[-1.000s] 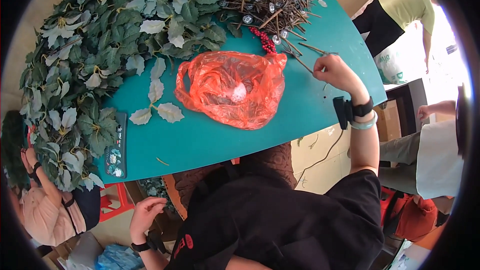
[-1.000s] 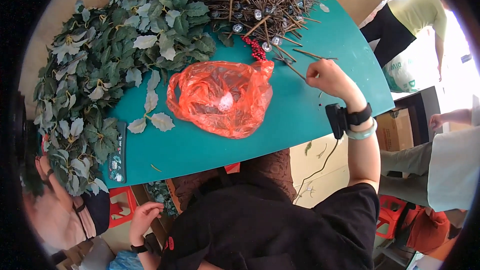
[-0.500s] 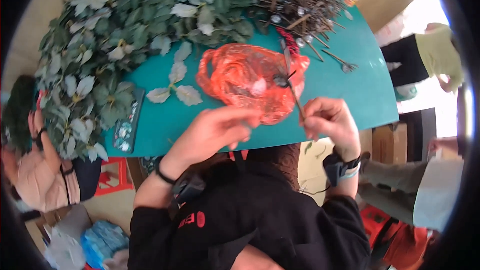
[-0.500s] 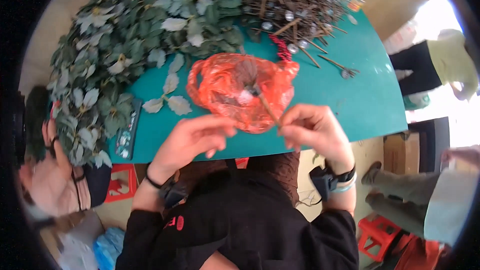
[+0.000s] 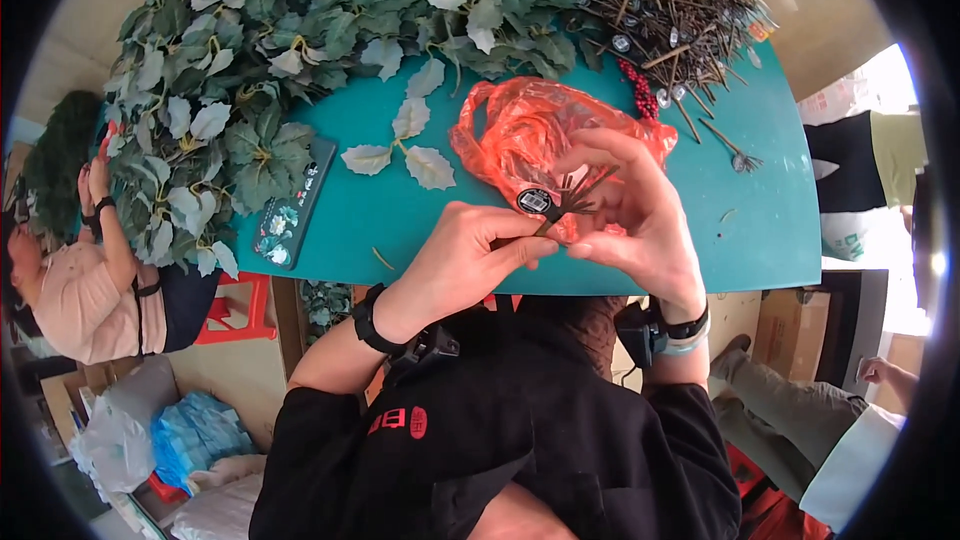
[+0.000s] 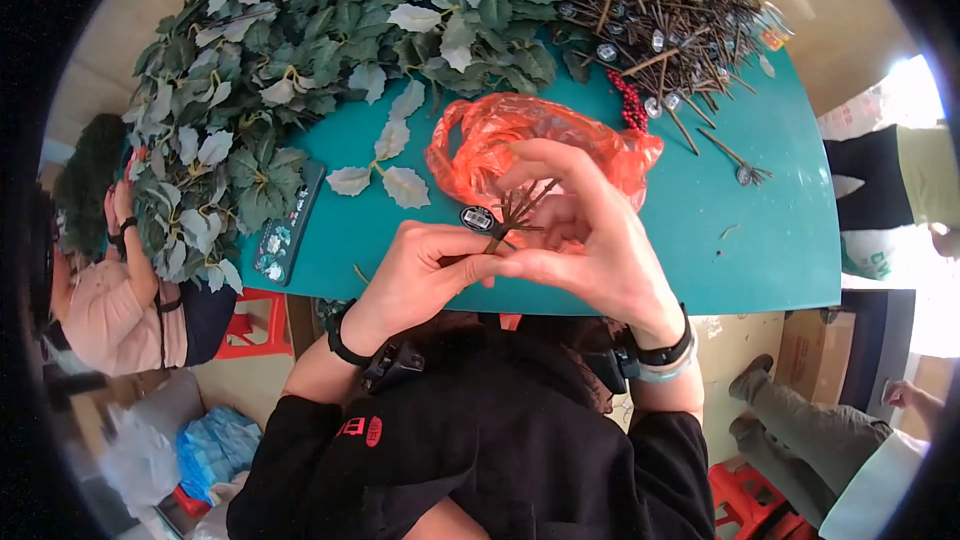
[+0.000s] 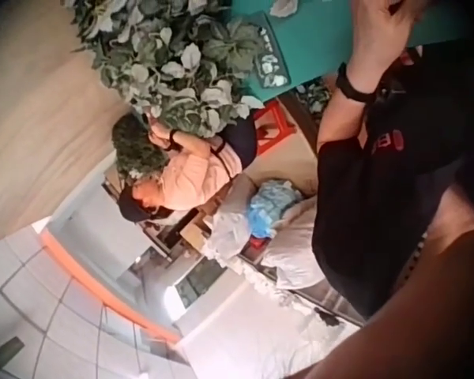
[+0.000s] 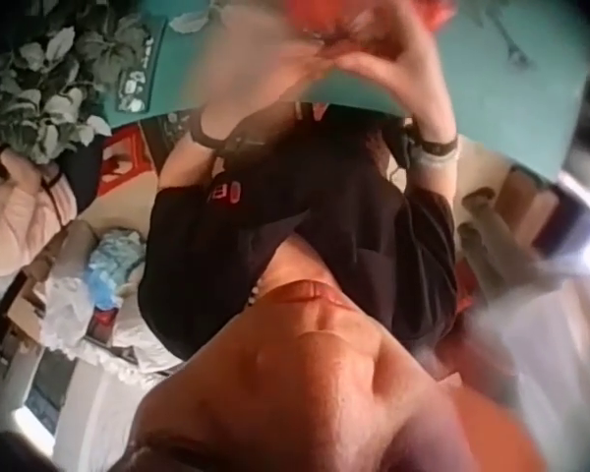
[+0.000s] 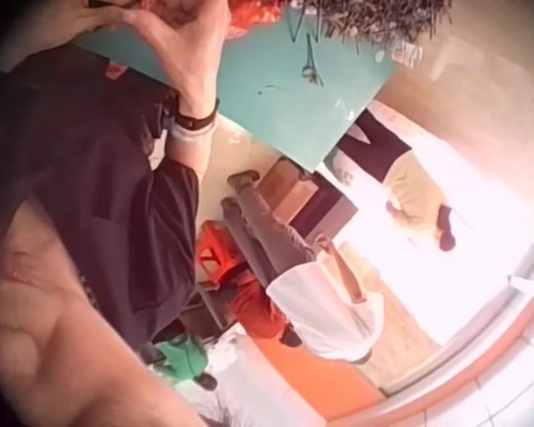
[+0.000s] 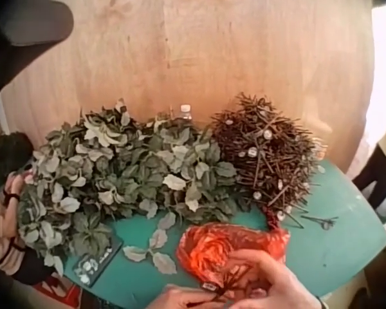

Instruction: The person attaches artificial leaves and small tags to plastic stems by hand before placing the completed pieces onto a pile.

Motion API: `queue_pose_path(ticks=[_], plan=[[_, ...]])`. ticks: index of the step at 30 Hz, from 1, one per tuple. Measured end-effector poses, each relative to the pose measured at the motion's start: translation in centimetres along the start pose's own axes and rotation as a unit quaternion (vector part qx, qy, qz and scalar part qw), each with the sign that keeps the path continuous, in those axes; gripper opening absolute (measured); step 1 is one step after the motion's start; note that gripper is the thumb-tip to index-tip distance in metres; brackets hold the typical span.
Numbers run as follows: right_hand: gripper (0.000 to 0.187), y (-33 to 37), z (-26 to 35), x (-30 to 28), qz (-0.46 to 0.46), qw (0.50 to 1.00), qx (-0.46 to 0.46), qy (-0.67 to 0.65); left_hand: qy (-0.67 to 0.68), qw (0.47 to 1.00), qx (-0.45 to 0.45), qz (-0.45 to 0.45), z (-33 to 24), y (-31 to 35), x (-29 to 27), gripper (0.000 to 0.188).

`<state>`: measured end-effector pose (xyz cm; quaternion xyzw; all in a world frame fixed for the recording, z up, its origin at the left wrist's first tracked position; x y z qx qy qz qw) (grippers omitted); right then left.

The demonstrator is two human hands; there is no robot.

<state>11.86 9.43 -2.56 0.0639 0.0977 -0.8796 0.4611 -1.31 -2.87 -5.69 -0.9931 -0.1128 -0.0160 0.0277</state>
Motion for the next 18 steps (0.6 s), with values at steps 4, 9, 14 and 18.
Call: queue_pose_path(ticks=[4, 9, 14, 18], plan=[[0.032, -0.2, -0.7, 0.3, 0.018, 0.999, 0.029, 0.003, -0.045, 0.998, 0.044, -0.004, 0.0, 0.0, -0.2, 0.012], [0.020, 0.0, -1.3, 0.9, 0.028, 0.996, 0.036, -0.077, -0.043, 0.999, -0.003, -0.021, 0.6, 0.4, -0.5, 0.013], [0.012, 0.2, -2.3, 1.7, 0.013, 0.989, 0.034, -0.145, -0.002, 1.000, -0.010, -0.026, 1.3, 0.7, -0.6, 0.012], [0.008, 0.9, -2.8, 2.0, -0.059, 0.983, 0.011, -0.173, -0.001, 1.000, 0.009, -0.010, 1.2, 0.8, -0.4, 0.012]])
Point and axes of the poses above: each hand's wrist, its own y-axis away from the middle knuckle, its own x-axis out of the palm, z = x × y, the point moved 1 cm from there along -y, towards the middle knuckle, and after that the axes turned 14 degrees about y, right-handed, at the moved point
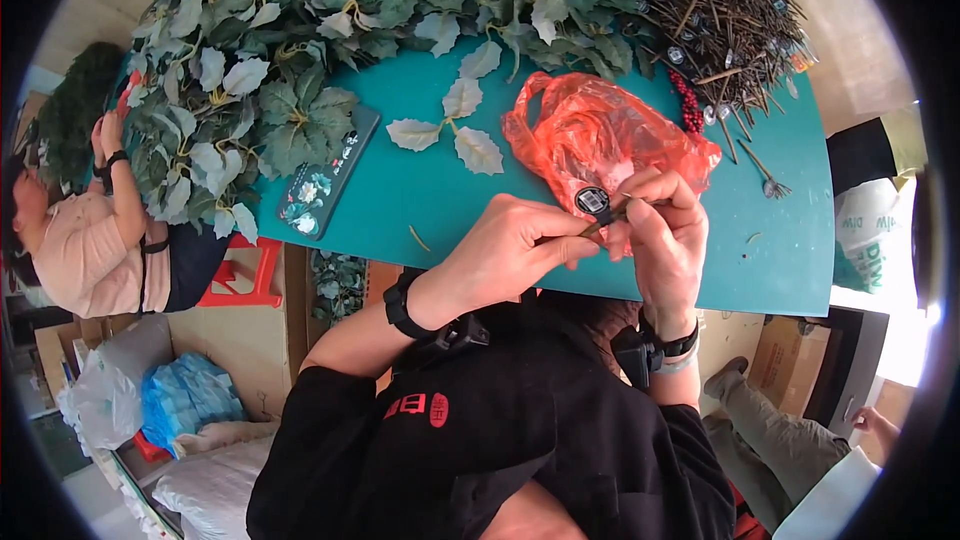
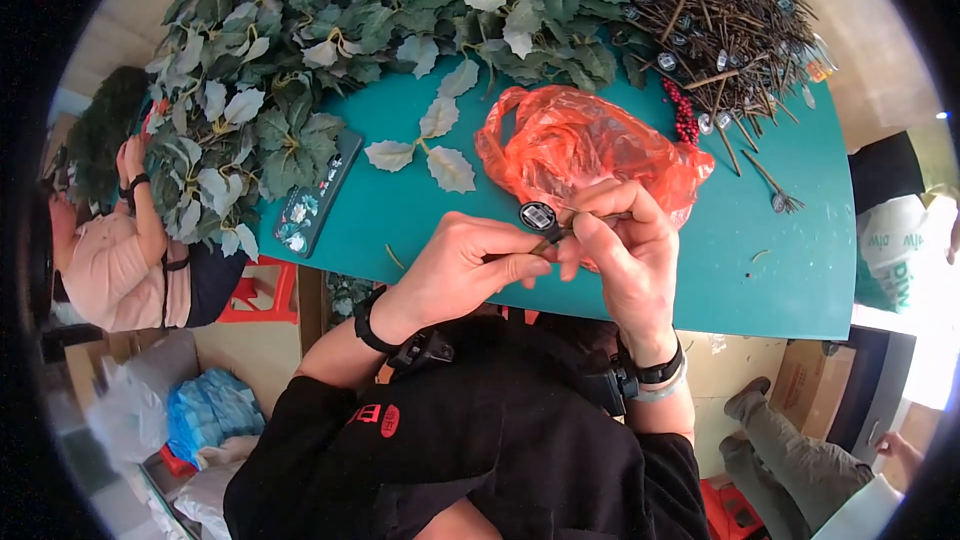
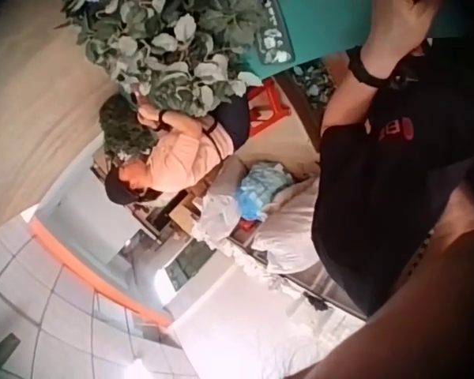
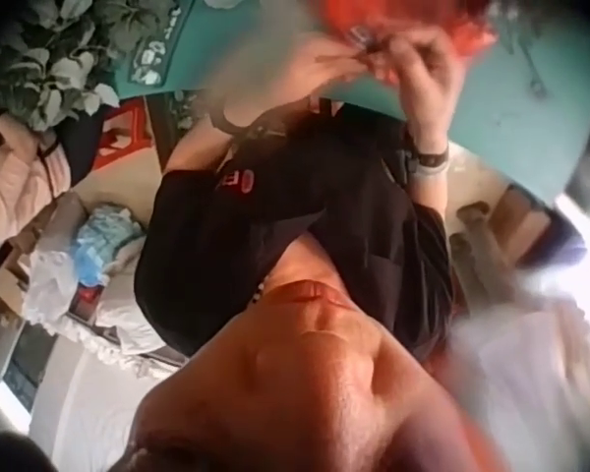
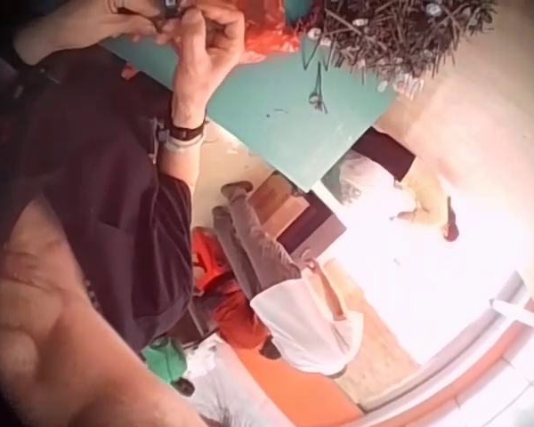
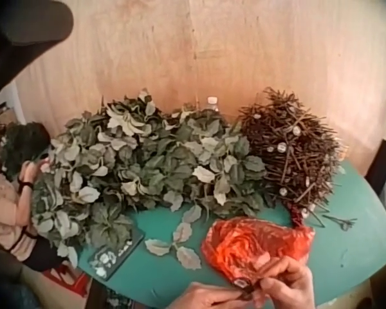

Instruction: The person attaches artificial leaves and small tags to plastic stems by hand before placing the completed pieces onto a pile.

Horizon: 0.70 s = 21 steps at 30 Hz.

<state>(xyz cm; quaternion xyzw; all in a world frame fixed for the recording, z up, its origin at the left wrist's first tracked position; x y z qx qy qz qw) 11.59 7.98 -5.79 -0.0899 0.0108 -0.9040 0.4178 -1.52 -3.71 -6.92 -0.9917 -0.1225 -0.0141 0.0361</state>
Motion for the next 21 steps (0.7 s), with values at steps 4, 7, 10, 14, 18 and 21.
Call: queue_pose_path(ticks=[4, 7, 10, 14, 18, 21], plan=[[0.004, 0.4, 1.5, -1.0, 0.021, 0.996, -0.021, 0.081, -0.103, 0.989, 0.103, 0.038, -1.2, -0.2, -1.1, 0.014], [0.006, 0.6, 4.8, -3.1, 0.068, 0.952, 0.102, 0.279, -0.259, 0.954, 0.151, -0.018, -3.2, -0.7, -3.7, 0.020], [0.007, -0.2, 6.5, -6.3, 0.093, 0.888, 0.102, 0.438, -0.458, 0.871, 0.164, -0.074, -3.1, -1.3, -7.6, 0.023], [0.010, -1.9, 6.6, -7.3, 0.138, 0.815, 0.074, 0.558, -0.505, 0.851, 0.125, -0.071, -1.6, -1.5, -10.2, 0.018], [0.011, -3.5, 4.8, -6.2, 0.162, 0.795, 0.013, 0.585, -0.499, 0.861, 0.068, -0.062, -0.7, -2.0, -10.4, 0.014], [0.011, -4.5, 3.1, -5.9, 0.163, 0.791, -0.016, 0.589, -0.468, 0.875, 0.080, -0.093, -1.6, -1.9, -10.1, 0.011]])
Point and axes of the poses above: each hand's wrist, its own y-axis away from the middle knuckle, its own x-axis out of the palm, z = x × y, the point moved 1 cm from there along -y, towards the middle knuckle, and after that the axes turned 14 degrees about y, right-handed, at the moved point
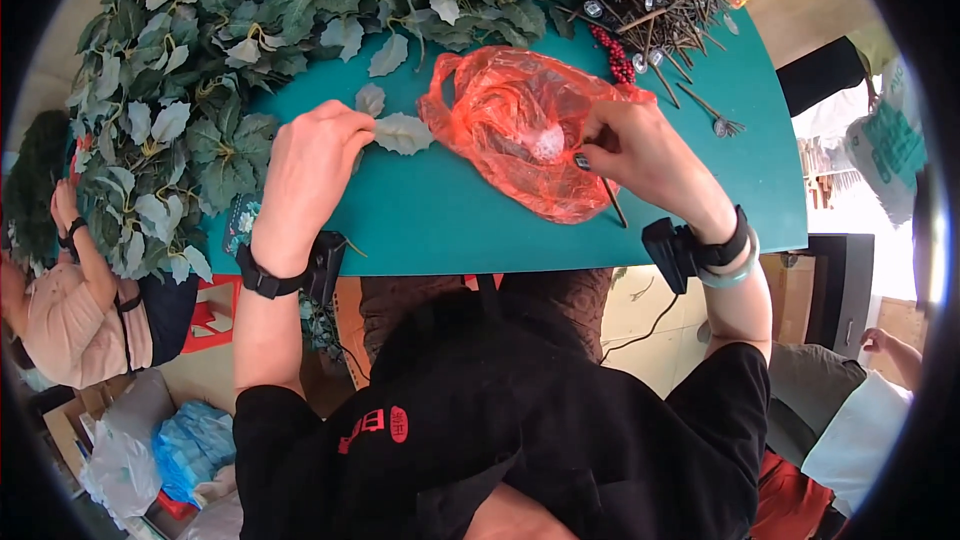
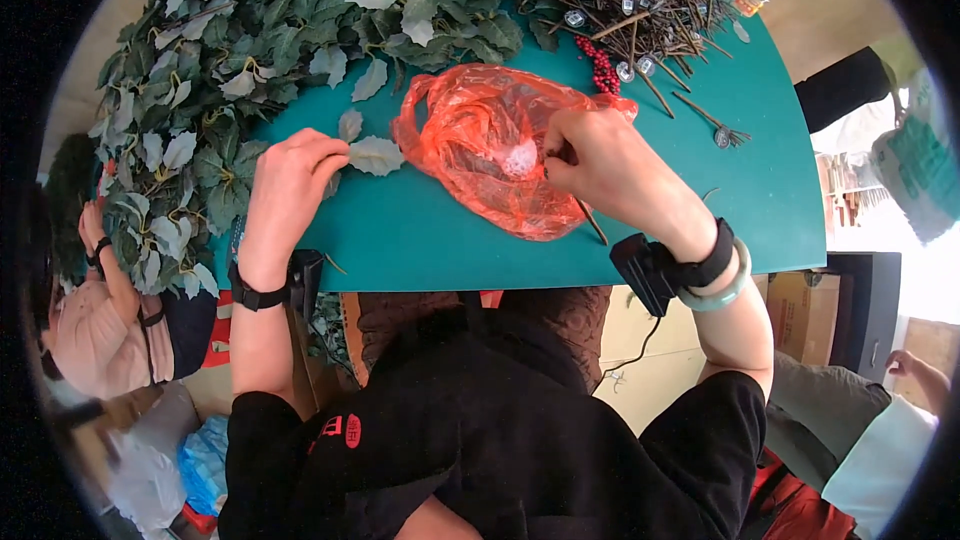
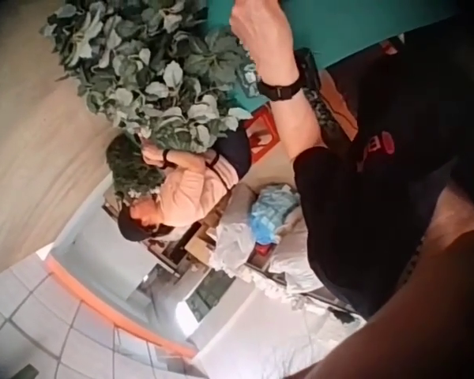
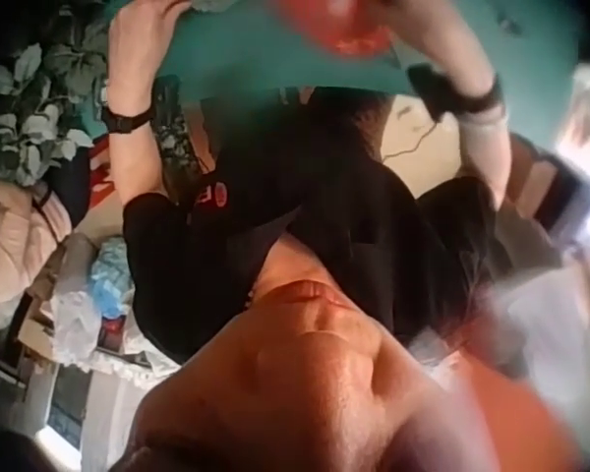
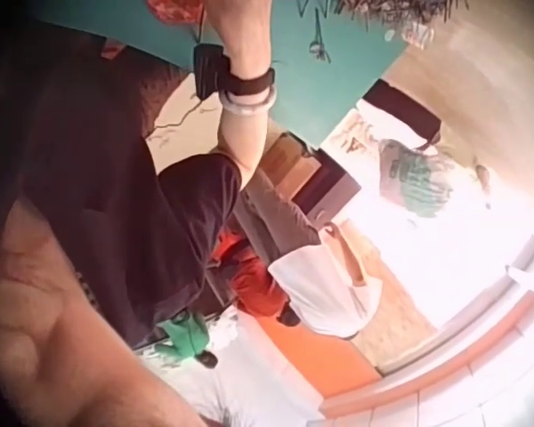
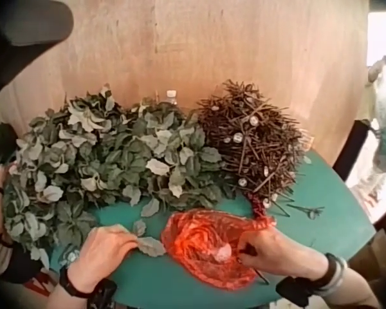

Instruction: The person attaches artificial leaves and small tags to plastic stems by hand before placing the completed pieces onto a pile.

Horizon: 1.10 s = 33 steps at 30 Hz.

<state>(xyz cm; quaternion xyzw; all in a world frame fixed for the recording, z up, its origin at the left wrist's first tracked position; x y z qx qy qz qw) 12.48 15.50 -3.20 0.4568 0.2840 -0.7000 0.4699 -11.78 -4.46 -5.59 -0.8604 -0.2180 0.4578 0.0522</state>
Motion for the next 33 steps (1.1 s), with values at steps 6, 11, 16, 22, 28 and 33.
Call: queue_pose_path(ticks=[6, 11, 16, 22, 28, 33], plan=[[0.009, -1.2, -1.4, 1.9, -0.010, 1.000, -0.003, 0.002, 0.182, 0.971, -0.102, -0.117, -0.9, 2.0, -1.7, 0.008], [0.009, -1.9, -1.7, 2.4, 0.000, 1.000, 0.005, 0.019, 0.408, 0.886, -0.172, -0.138, -0.6, 3.9, -0.6, 0.011], [0.009, -2.4, -1.9, 2.9, 0.030, 0.998, -0.017, 0.054, 0.591, 0.768, -0.206, -0.137, -0.5, 4.8, 2.2, 0.012], [0.009, -2.4, -1.7, 2.4, 0.056, 0.998, -0.020, 0.026, 0.706, 0.658, -0.229, -0.128, 0.2, 5.5, 3.4, 0.008], [0.009, -2.4, -1.5, 1.5, 0.065, 0.998, -0.011, -0.021, 0.722, 0.632, -0.251, -0.127, 0.8, 6.0, 4.1, 0.005], [0.009, -3.4, -1.8, 2.5, 0.055, 0.998, -0.031, 0.027, 0.742, 0.603, -0.262, -0.129, 0.1, 5.9, 4.4, 0.004]])
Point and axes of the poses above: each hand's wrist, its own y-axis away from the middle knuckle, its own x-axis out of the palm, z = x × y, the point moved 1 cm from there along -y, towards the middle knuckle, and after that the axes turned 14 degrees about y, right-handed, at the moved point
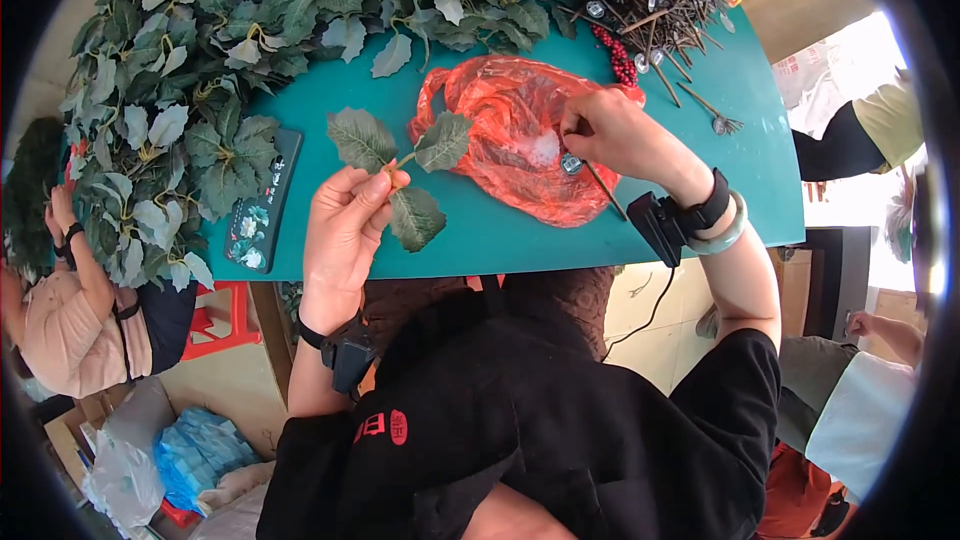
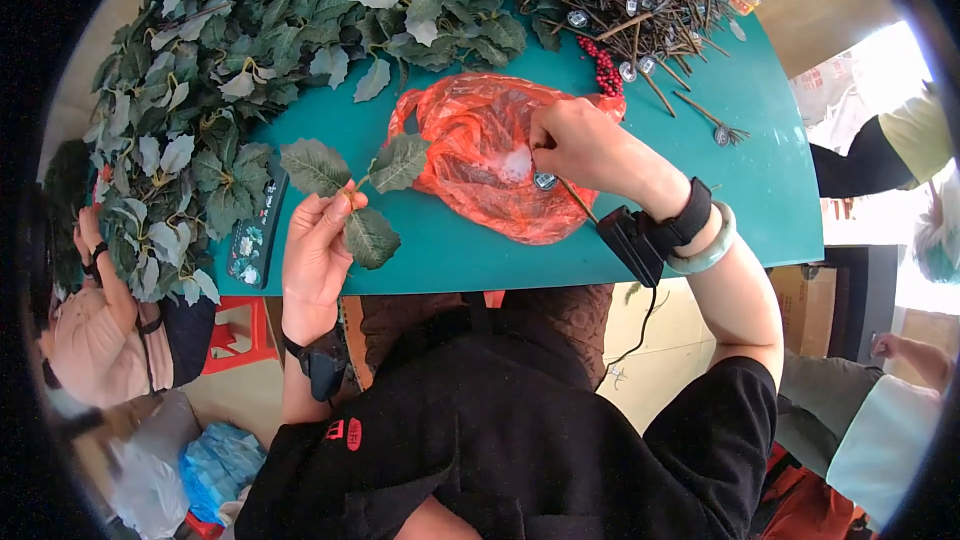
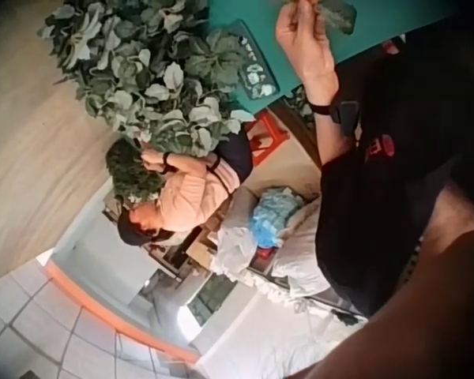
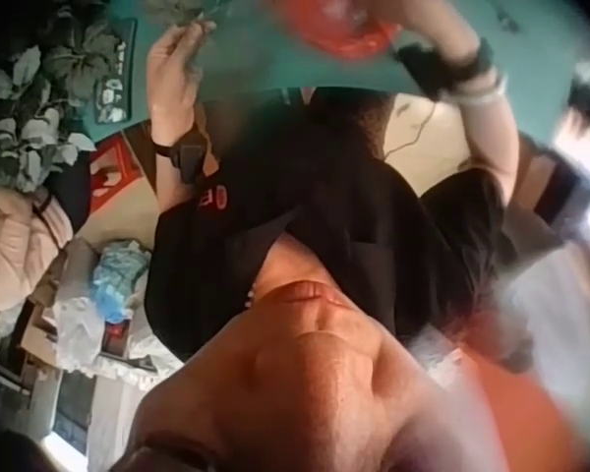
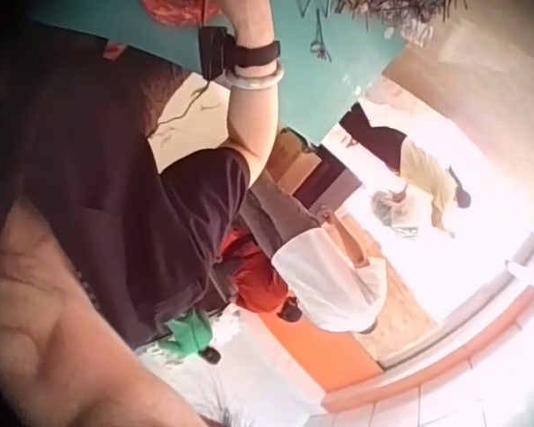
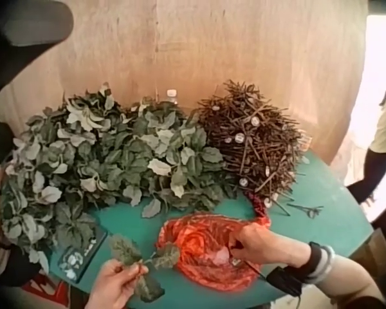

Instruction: The person attaches artificial leaves and small tags to plastic stems by hand before placing the completed pieces onto a pile.

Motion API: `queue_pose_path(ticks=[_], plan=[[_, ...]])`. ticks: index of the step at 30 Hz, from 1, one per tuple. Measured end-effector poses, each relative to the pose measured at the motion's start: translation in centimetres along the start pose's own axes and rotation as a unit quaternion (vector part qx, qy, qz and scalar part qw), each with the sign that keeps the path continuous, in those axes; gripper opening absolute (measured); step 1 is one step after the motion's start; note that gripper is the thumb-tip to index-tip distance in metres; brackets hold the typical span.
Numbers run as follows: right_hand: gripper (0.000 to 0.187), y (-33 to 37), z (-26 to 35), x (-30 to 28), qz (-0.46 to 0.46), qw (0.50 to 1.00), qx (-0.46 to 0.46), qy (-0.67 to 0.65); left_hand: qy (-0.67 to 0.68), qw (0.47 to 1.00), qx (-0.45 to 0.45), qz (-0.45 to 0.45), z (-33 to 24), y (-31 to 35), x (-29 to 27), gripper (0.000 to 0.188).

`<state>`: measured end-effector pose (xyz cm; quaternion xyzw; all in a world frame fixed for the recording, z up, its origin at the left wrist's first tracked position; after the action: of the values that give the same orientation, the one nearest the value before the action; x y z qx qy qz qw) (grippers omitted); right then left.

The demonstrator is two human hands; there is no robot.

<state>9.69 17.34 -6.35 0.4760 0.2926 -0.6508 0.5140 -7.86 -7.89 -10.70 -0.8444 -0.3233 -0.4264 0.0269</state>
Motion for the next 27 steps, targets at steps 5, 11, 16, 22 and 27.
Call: queue_pose_path(ticks=[5, 11, 16, 22, 27], plan=[[0.010, -0.1, 0.4, -0.5, 0.029, 0.999, 0.015, -0.007, 0.022, 1.000, -0.017, 0.014, 0.0, 0.4, 0.3, 0.001], [0.008, 1.7, 1.4, -3.4, 0.034, 0.996, 0.018, -0.084, 0.020, 1.000, -0.010, 0.008, 0.3, 0.6, 0.2, 0.013], [0.005, 5.0, 4.5, -4.2, 0.044, 0.986, 0.069, -0.146, 0.038, 0.999, 0.011, -0.001, 0.1, 1.2, 2.4, 0.018], [0.010, 5.8, 11.1, -1.4, 0.003, 0.961, -0.019, -0.277, -0.007, 0.998, 0.060, 0.016, 1.3, 1.5, 3.3, 0.025], [0.011, 3.7, 13.9, 0.8, -0.116, 0.955, -0.049, -0.268, -0.086, 0.980, 0.171, 0.061, 2.1, 2.0, 3.9, 0.021]])
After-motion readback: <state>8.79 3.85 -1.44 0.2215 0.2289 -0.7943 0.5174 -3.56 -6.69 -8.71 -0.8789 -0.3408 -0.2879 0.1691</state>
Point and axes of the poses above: each hand's wrist, its own y-axis away from the middle knuckle, its own x-axis out of the palm, z = x × y, the point moved 1 cm from there along -y, towards the middle knuckle, and after that the axes turned 14 degrees about y, right-handed, at the moved point
